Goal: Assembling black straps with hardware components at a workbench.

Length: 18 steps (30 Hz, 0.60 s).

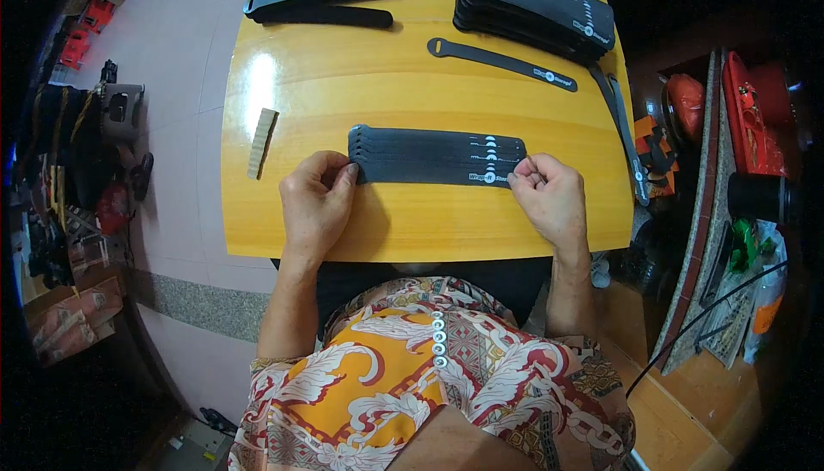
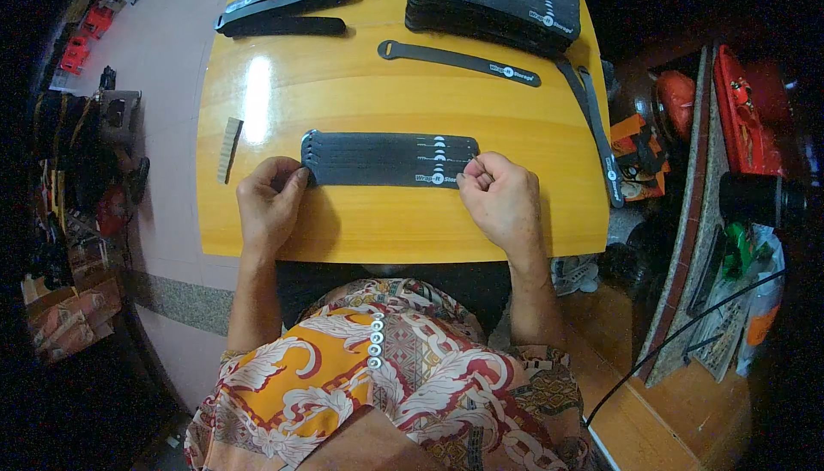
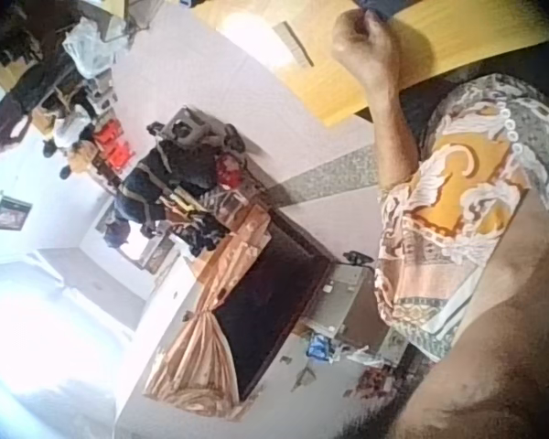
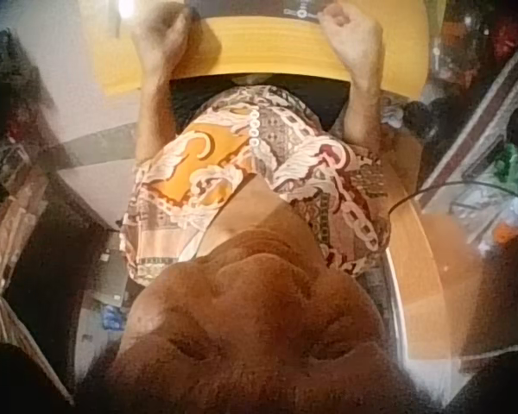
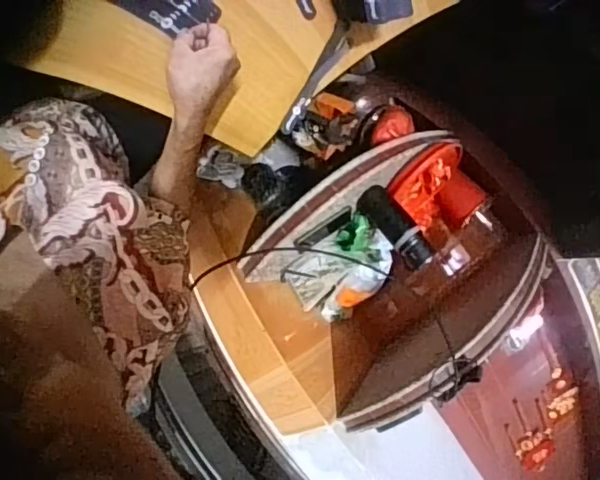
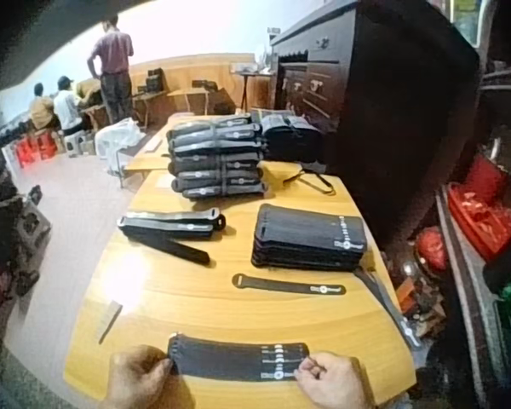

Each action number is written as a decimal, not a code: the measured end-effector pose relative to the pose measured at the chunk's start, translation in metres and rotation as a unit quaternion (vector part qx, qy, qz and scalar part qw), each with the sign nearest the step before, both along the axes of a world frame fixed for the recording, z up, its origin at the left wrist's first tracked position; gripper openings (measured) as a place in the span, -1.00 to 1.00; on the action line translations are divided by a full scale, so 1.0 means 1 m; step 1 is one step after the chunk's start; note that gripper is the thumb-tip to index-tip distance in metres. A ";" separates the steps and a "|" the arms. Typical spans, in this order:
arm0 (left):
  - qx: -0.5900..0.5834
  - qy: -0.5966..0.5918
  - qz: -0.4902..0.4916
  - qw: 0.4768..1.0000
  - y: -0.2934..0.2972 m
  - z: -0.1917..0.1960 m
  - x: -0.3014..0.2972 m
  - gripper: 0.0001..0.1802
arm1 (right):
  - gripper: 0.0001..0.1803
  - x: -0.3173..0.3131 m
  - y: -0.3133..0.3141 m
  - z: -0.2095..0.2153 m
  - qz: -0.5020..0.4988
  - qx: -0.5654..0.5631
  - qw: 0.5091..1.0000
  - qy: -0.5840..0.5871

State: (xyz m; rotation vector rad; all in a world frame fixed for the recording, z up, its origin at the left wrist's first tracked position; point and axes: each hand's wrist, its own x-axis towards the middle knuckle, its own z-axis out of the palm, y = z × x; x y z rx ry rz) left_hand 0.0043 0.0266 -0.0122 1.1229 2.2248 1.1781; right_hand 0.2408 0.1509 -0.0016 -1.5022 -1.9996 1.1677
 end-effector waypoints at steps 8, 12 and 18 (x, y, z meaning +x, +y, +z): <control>-0.012 0.015 0.003 1.000 0.000 0.005 -0.002 -0.91 | -0.87 -0.009 -0.005 0.010 0.021 0.032 0.997 -0.067; -0.044 0.070 -0.022 0.996 0.002 0.009 -0.003 -0.84 | -0.83 -0.008 -0.008 0.014 0.006 0.065 0.992 -0.103; -0.159 0.150 -0.040 0.975 -0.001 0.020 -0.008 -0.74 | -0.80 -0.010 -0.007 0.013 0.009 0.083 0.989 -0.125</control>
